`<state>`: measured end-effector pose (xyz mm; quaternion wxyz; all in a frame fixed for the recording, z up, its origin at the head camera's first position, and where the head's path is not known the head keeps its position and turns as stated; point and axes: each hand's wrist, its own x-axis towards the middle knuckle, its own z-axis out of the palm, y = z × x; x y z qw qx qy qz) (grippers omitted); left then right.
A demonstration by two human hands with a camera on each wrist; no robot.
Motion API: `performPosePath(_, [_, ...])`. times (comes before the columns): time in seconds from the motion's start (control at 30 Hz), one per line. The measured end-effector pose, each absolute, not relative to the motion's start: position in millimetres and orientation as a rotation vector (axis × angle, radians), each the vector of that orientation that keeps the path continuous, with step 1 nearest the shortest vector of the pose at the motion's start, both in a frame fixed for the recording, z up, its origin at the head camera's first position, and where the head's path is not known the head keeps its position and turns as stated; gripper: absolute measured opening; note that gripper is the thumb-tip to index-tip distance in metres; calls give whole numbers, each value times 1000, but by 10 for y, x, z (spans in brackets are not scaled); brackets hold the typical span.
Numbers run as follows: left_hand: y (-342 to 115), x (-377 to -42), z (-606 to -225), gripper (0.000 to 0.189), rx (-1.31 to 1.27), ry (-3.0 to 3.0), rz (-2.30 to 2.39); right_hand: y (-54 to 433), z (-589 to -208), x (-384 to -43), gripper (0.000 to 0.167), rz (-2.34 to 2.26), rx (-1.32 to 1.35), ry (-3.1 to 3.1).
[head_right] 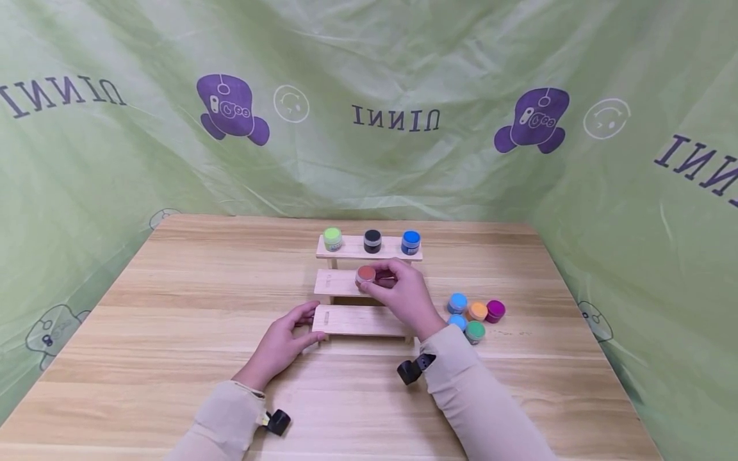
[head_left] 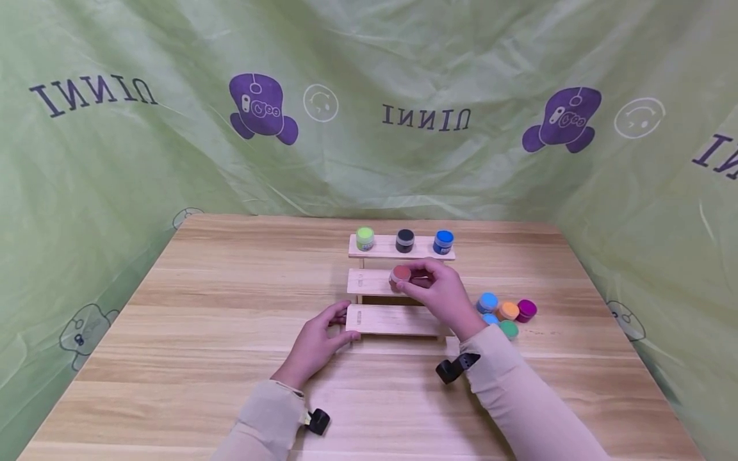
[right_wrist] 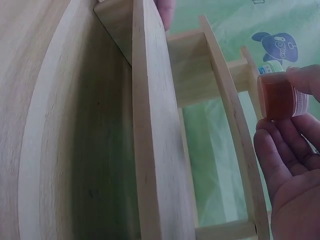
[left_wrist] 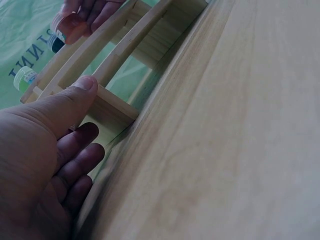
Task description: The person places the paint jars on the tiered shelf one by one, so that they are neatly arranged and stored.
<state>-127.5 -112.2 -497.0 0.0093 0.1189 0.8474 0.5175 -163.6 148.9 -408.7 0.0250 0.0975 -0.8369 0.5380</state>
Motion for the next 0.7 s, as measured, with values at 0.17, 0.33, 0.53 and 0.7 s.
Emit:
performPosePath(0.17, [-1131,-1274,-4968,69,367,2647,1608,1378,-4104,-1684,39,1684,321,-2575])
performPosePath(0.33, [-1132,-1278,-4970,69,357,2646,1596,1282,-4120,-1726,38,1728,346,-2547])
performPosePath(0.53, [-1122,-1282,-4953,69,361,2642,1594,1207,-4101,-1759,37,1737,369,-2560])
performPosePath(0.7, [-1126,-1278,-4951,68,372,2651,1592,1136,-4090,-1786,37,1712,370,-2597])
